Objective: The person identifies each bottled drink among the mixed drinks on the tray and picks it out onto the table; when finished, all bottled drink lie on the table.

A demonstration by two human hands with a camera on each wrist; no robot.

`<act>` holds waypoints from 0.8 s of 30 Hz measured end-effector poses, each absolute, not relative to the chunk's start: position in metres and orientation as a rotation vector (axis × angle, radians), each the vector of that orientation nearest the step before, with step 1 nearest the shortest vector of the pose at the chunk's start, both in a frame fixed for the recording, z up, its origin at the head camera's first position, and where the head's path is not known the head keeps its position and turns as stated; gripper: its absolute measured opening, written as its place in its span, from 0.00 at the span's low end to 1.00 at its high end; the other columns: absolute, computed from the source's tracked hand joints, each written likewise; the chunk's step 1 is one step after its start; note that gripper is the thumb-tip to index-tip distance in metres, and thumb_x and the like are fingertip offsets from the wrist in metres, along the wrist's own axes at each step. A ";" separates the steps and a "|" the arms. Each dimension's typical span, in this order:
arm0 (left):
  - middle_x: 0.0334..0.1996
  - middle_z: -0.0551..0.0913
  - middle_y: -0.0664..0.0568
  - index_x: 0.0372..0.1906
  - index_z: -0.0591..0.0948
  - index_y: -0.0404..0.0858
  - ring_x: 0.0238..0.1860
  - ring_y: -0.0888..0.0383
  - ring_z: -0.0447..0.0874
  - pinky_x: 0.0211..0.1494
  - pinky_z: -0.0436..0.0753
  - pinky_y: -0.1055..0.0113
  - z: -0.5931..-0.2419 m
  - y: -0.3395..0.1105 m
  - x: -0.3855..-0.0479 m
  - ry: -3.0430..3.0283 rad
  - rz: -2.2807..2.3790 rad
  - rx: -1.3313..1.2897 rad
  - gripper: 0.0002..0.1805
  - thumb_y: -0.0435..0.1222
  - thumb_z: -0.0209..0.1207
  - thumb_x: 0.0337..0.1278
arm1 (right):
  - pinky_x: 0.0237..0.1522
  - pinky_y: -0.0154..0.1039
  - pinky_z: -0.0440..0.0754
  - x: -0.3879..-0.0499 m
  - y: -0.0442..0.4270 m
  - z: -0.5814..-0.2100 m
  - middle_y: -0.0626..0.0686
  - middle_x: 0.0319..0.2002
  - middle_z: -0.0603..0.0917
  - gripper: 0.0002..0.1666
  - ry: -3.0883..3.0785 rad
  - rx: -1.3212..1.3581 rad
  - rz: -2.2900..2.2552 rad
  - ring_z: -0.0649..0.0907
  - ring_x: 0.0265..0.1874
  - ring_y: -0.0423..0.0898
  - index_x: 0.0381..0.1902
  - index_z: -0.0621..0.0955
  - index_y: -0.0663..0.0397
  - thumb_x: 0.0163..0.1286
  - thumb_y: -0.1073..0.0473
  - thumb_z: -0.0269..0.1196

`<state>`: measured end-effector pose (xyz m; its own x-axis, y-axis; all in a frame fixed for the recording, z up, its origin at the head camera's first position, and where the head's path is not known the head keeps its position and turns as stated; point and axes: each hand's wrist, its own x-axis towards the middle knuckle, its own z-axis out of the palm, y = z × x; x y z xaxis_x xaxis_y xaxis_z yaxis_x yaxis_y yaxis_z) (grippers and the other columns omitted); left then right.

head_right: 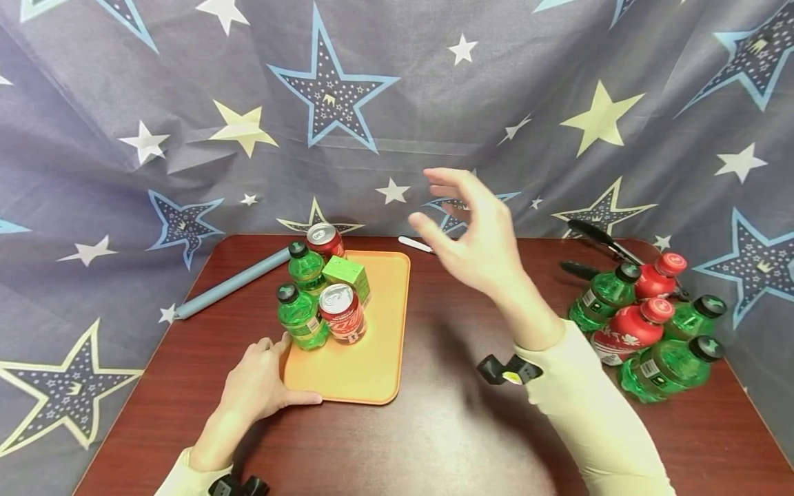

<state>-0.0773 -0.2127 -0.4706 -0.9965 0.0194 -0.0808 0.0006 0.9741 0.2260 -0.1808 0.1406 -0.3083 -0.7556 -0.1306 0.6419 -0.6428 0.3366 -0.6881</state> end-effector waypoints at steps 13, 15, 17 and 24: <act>0.47 0.80 0.38 0.81 0.68 0.39 0.53 0.40 0.80 0.42 0.88 0.40 -0.470 -0.213 -0.077 3.036 0.370 0.016 0.78 0.76 0.79 0.17 | 0.63 0.41 0.86 -0.186 0.061 -0.324 0.52 0.65 0.85 0.33 -2.267 1.051 1.544 0.87 0.61 0.44 0.68 0.81 0.53 0.67 0.60 0.76; 0.47 0.80 0.38 0.81 0.68 0.39 0.52 0.40 0.80 0.41 0.87 0.40 -0.470 -0.213 -0.077 3.031 0.366 0.011 0.79 0.77 0.79 0.16 | 0.63 0.40 0.85 -0.186 0.051 -0.328 0.51 0.64 0.85 0.32 -2.280 1.099 1.562 0.87 0.61 0.43 0.68 0.80 0.53 0.67 0.60 0.76; 0.47 0.80 0.38 0.81 0.68 0.38 0.52 0.40 0.80 0.41 0.87 0.40 -0.469 -0.213 -0.077 3.030 0.362 0.008 0.79 0.77 0.79 0.16 | 0.64 0.41 0.85 -0.187 0.042 -0.332 0.50 0.63 0.86 0.32 -2.286 1.148 1.572 0.87 0.60 0.43 0.68 0.80 0.52 0.67 0.59 0.76; 0.46 0.80 0.38 0.81 0.68 0.39 0.51 0.40 0.80 0.41 0.87 0.41 -0.468 -0.212 -0.077 3.031 0.352 0.002 0.79 0.76 0.79 0.16 | 0.65 0.39 0.84 -0.192 0.017 -0.351 0.53 0.64 0.85 0.34 -2.298 1.267 1.508 0.89 0.59 0.45 0.68 0.81 0.54 0.66 0.57 0.78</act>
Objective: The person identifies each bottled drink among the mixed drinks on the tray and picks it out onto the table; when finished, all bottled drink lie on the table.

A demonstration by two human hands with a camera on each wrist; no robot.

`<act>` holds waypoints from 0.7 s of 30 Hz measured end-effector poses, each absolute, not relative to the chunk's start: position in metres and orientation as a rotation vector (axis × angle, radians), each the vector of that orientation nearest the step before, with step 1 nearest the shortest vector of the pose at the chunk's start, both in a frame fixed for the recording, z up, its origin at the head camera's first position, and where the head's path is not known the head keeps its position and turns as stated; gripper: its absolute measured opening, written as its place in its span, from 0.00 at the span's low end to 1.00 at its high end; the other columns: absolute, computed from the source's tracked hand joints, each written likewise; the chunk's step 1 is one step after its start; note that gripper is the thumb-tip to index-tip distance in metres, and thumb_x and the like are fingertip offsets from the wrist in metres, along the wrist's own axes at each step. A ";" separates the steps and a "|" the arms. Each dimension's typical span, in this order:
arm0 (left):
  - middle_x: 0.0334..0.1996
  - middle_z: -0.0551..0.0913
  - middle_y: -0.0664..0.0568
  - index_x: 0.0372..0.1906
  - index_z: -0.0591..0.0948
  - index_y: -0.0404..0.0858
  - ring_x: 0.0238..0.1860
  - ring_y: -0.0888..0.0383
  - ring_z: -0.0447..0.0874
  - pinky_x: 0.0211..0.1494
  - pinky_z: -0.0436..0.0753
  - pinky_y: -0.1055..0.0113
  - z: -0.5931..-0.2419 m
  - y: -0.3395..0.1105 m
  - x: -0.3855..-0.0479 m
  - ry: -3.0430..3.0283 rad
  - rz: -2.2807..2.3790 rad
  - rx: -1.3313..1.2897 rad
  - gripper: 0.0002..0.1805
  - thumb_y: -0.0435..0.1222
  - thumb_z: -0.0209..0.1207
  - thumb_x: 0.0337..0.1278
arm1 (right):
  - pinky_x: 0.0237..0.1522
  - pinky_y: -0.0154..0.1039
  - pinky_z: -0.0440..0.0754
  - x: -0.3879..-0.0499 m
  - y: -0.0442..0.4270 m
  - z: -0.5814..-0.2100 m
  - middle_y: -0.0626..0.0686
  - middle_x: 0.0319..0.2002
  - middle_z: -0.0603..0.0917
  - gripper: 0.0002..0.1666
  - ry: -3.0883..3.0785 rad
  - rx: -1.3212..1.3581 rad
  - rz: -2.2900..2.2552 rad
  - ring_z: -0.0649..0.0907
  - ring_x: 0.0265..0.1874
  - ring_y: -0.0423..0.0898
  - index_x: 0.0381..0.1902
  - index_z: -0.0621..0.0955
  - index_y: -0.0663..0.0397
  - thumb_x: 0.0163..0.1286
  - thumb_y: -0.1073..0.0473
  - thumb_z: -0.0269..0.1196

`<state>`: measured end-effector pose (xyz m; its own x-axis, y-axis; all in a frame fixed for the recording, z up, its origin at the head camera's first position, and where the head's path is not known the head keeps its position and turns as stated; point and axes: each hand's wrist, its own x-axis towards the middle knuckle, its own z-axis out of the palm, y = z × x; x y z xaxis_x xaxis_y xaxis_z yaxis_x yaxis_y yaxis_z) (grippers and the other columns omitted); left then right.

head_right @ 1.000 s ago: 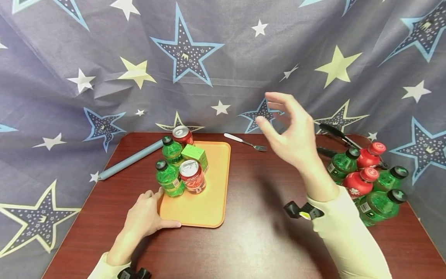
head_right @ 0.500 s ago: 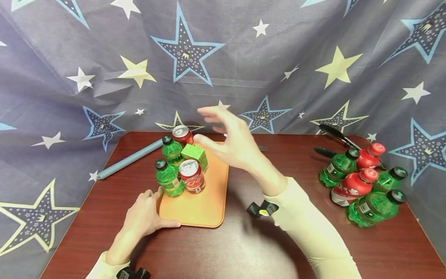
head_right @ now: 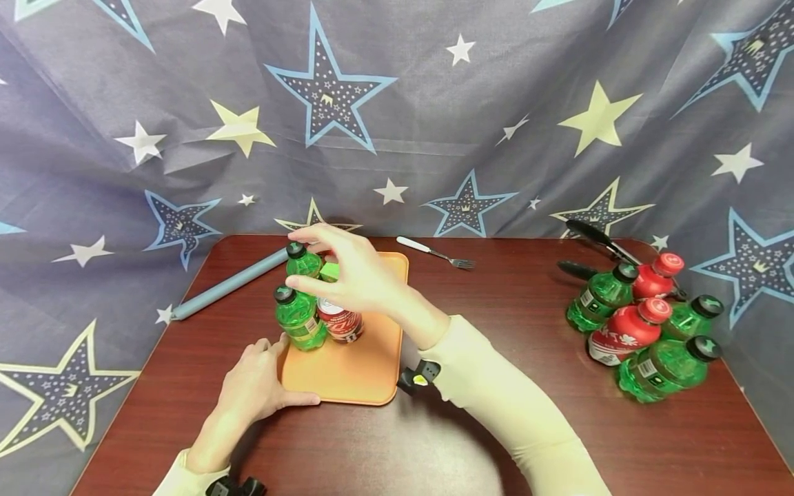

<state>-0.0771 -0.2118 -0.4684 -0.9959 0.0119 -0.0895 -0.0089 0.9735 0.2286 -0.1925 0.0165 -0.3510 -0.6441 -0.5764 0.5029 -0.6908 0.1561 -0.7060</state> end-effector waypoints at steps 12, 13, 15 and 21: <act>0.47 0.80 0.37 0.81 0.68 0.36 0.51 0.40 0.81 0.39 0.87 0.41 -0.468 -0.211 -0.077 3.018 0.342 0.009 0.79 0.76 0.80 0.18 | 0.65 0.43 0.83 -0.195 -0.004 -0.372 0.48 0.62 0.87 0.33 -2.488 1.348 1.336 0.88 0.60 0.47 0.68 0.80 0.47 0.68 0.48 0.75; 0.47 0.80 0.37 0.81 0.68 0.36 0.51 0.39 0.81 0.39 0.87 0.42 -0.467 -0.211 -0.077 3.016 0.342 0.009 0.79 0.76 0.79 0.18 | 0.66 0.44 0.83 -0.196 -0.004 -0.374 0.49 0.63 0.86 0.33 -2.499 1.358 1.322 0.88 0.60 0.48 0.68 0.80 0.48 0.68 0.47 0.75; 0.47 0.80 0.37 0.81 0.68 0.36 0.51 0.40 0.81 0.39 0.88 0.42 -0.467 -0.211 -0.077 3.012 0.339 0.009 0.79 0.76 0.79 0.18 | 0.67 0.46 0.82 -0.197 -0.006 -0.375 0.49 0.64 0.86 0.34 -2.525 1.371 1.294 0.88 0.61 0.48 0.69 0.80 0.47 0.68 0.46 0.75; 0.47 0.80 0.37 0.80 0.68 0.34 0.51 0.40 0.80 0.38 0.87 0.42 -0.467 -0.212 -0.078 3.004 0.328 0.015 0.79 0.76 0.79 0.18 | 0.68 0.41 0.80 -0.198 -0.013 -0.382 0.46 0.65 0.85 0.36 -2.587 1.396 1.209 0.86 0.63 0.44 0.71 0.79 0.44 0.69 0.43 0.75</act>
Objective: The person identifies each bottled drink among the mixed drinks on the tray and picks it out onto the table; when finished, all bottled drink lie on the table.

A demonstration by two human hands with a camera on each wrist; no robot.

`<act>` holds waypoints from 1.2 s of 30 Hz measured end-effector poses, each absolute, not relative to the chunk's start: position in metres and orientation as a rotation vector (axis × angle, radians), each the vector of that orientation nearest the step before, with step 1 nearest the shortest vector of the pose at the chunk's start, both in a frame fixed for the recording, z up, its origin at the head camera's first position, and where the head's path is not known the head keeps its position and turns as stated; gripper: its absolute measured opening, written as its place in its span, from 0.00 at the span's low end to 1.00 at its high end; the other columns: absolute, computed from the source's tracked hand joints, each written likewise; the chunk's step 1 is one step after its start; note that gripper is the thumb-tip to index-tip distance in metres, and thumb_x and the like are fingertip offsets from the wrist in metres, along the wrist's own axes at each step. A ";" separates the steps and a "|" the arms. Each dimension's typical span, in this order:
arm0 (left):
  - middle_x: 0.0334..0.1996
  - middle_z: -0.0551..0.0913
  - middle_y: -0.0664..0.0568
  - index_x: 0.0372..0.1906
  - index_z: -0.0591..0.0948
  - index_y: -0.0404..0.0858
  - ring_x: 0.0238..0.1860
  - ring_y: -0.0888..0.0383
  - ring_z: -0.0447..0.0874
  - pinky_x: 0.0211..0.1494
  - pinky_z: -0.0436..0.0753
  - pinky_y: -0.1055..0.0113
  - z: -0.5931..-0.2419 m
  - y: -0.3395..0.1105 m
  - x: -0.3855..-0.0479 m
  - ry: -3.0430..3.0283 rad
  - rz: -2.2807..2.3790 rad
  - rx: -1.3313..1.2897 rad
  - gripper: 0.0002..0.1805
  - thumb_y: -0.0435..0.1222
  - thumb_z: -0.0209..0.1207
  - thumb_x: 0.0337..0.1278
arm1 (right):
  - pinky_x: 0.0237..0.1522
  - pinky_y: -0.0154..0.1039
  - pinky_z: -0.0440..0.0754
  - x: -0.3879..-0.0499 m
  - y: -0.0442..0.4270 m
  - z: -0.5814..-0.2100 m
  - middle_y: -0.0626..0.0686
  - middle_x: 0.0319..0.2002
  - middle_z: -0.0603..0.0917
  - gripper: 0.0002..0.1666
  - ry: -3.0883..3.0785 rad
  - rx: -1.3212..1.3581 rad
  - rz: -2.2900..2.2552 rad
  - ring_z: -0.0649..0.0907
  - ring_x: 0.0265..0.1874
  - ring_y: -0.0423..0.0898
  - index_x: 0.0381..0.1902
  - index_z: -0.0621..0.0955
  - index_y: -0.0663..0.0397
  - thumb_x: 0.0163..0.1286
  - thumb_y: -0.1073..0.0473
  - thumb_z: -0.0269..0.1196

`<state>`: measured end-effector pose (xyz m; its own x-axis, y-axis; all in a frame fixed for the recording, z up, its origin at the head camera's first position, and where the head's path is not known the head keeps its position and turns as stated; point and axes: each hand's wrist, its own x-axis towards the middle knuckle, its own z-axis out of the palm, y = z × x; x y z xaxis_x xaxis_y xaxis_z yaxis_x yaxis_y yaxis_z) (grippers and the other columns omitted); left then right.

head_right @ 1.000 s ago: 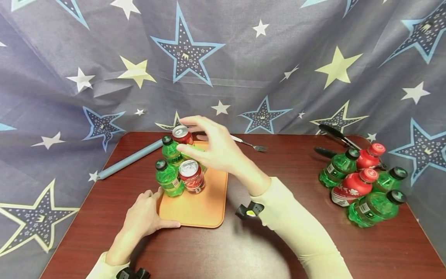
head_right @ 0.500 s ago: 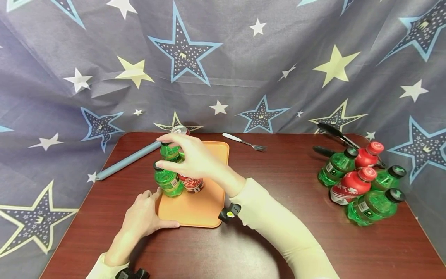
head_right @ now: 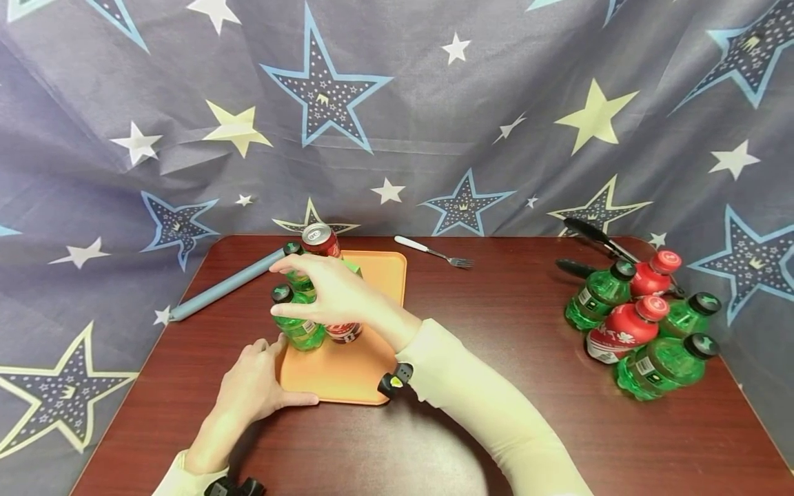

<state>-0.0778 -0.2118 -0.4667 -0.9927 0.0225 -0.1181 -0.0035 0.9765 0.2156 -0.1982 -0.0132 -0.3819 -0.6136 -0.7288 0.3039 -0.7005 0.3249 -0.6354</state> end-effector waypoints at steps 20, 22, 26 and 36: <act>0.47 0.80 0.37 0.78 0.70 0.34 0.51 0.39 0.81 0.38 0.88 0.42 -0.469 -0.213 -0.078 2.997 0.310 0.011 0.77 0.77 0.78 0.19 | 0.67 0.39 0.80 -0.206 -0.034 -0.394 0.46 0.63 0.86 0.35 2.596 -1.429 -0.842 0.84 0.64 0.43 0.68 0.81 0.44 0.68 0.37 0.73; 0.47 0.80 0.37 0.78 0.71 0.34 0.51 0.40 0.81 0.38 0.87 0.42 -0.469 -0.214 -0.078 2.998 0.307 0.013 0.77 0.77 0.78 0.18 | 0.66 0.39 0.81 -0.207 -0.036 -0.394 0.45 0.62 0.86 0.35 2.612 -1.446 -0.783 0.85 0.62 0.42 0.66 0.82 0.43 0.67 0.35 0.73; 0.46 0.79 0.37 0.77 0.72 0.34 0.50 0.39 0.81 0.38 0.88 0.42 -0.470 -0.214 -0.078 3.005 0.299 0.024 0.76 0.77 0.79 0.18 | 0.63 0.38 0.82 -0.209 -0.041 -0.394 0.45 0.59 0.88 0.37 2.635 -1.472 -0.681 0.86 0.59 0.41 0.65 0.82 0.42 0.65 0.33 0.74; 0.46 0.79 0.38 0.73 0.77 0.35 0.48 0.40 0.81 0.39 0.88 0.40 -0.469 -0.213 -0.077 3.038 0.324 0.022 0.71 0.74 0.81 0.18 | 0.59 0.37 0.84 -0.214 -0.052 -0.393 0.42 0.57 0.87 0.41 2.590 -1.439 -0.587 0.86 0.56 0.42 0.62 0.84 0.40 0.56 0.30 0.79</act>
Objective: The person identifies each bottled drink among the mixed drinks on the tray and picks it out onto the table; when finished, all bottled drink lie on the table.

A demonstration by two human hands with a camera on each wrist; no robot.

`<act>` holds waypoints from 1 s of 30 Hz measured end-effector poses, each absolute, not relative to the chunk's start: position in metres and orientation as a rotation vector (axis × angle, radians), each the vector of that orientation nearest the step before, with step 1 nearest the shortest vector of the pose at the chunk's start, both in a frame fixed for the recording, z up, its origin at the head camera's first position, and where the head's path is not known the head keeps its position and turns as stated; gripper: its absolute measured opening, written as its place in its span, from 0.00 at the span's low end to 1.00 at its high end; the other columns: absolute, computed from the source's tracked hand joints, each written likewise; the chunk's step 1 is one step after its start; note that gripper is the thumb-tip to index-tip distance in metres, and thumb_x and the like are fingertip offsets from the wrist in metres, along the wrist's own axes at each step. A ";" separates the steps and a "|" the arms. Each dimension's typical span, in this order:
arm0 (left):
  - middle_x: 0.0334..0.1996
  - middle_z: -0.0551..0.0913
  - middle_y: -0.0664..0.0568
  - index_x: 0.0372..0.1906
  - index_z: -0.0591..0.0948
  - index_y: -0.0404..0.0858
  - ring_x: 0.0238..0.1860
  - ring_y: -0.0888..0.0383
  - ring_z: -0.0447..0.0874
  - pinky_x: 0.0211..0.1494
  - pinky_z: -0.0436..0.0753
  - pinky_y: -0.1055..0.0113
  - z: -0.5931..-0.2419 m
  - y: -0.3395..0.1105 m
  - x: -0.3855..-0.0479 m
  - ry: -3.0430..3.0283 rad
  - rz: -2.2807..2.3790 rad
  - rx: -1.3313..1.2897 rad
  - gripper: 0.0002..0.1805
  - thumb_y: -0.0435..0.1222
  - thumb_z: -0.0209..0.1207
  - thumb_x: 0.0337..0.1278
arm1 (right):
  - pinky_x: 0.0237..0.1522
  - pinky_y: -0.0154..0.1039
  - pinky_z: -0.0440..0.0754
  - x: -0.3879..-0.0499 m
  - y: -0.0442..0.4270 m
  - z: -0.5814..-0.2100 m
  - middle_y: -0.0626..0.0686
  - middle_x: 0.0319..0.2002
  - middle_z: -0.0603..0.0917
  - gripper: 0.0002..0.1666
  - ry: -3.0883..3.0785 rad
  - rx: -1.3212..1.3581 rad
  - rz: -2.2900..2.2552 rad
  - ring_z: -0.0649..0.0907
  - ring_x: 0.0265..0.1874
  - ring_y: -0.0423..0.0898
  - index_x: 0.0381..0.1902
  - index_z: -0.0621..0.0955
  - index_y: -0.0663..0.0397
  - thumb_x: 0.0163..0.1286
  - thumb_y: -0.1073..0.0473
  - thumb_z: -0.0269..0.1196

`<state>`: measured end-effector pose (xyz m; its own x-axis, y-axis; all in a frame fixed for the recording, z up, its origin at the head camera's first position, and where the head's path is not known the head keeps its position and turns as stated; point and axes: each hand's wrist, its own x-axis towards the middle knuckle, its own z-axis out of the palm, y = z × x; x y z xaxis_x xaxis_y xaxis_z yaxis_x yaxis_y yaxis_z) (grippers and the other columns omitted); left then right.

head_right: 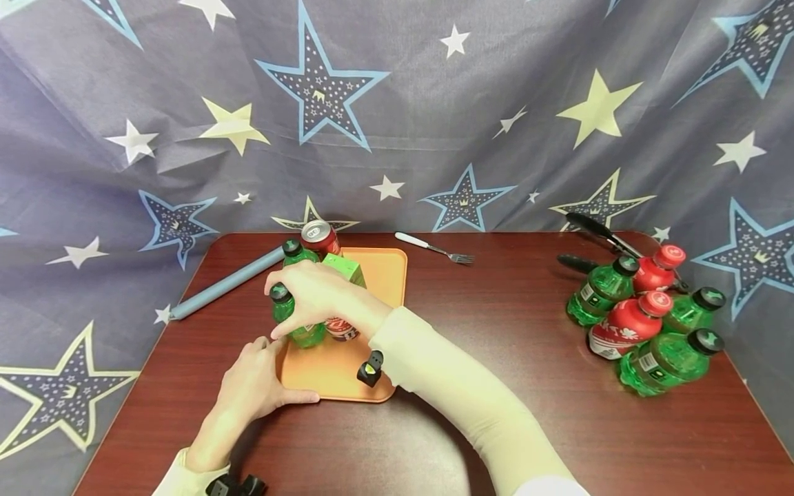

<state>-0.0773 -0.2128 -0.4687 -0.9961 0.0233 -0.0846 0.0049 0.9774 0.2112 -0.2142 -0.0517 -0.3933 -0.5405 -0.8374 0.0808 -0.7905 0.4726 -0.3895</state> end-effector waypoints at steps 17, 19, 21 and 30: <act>0.44 0.79 0.40 0.76 0.75 0.37 0.50 0.40 0.80 0.38 0.87 0.40 -0.468 -0.212 -0.078 3.038 0.320 0.022 0.74 0.76 0.79 0.16 | 0.52 0.35 0.85 -0.214 -0.053 -0.388 0.41 0.43 0.89 0.31 2.545 -1.466 -0.566 0.88 0.46 0.40 0.51 0.85 0.44 0.53 0.42 0.83; 0.44 0.79 0.40 0.73 0.77 0.37 0.50 0.41 0.80 0.38 0.87 0.40 -0.468 -0.212 -0.078 3.037 0.320 0.021 0.72 0.76 0.80 0.16 | 0.51 0.34 0.85 -0.214 -0.053 -0.387 0.41 0.43 0.89 0.32 2.559 -1.473 -0.586 0.88 0.46 0.39 0.52 0.84 0.44 0.54 0.42 0.83; 0.44 0.79 0.40 0.71 0.78 0.36 0.50 0.41 0.80 0.38 0.87 0.39 -0.468 -0.211 -0.077 3.036 0.320 0.022 0.70 0.75 0.80 0.17 | 0.51 0.33 0.84 -0.213 -0.053 -0.385 0.41 0.43 0.89 0.32 2.575 -1.474 -0.621 0.88 0.45 0.39 0.53 0.83 0.44 0.54 0.42 0.83; 0.48 0.80 0.38 0.77 0.73 0.36 0.53 0.39 0.80 0.39 0.87 0.39 -0.468 -0.212 -0.078 3.033 0.309 0.012 0.75 0.76 0.80 0.16 | 0.50 0.33 0.83 -0.207 -0.042 -0.356 0.48 0.48 0.86 0.41 2.594 -1.394 -0.871 0.86 0.46 0.41 0.65 0.73 0.50 0.62 0.44 0.79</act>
<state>-0.0776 -0.2125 -0.4678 -0.9956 0.0174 -0.0919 -0.0015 0.9795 0.2014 -0.2067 -0.0419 -0.3564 -0.5858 -0.7861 0.1971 -0.7458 0.4278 -0.5106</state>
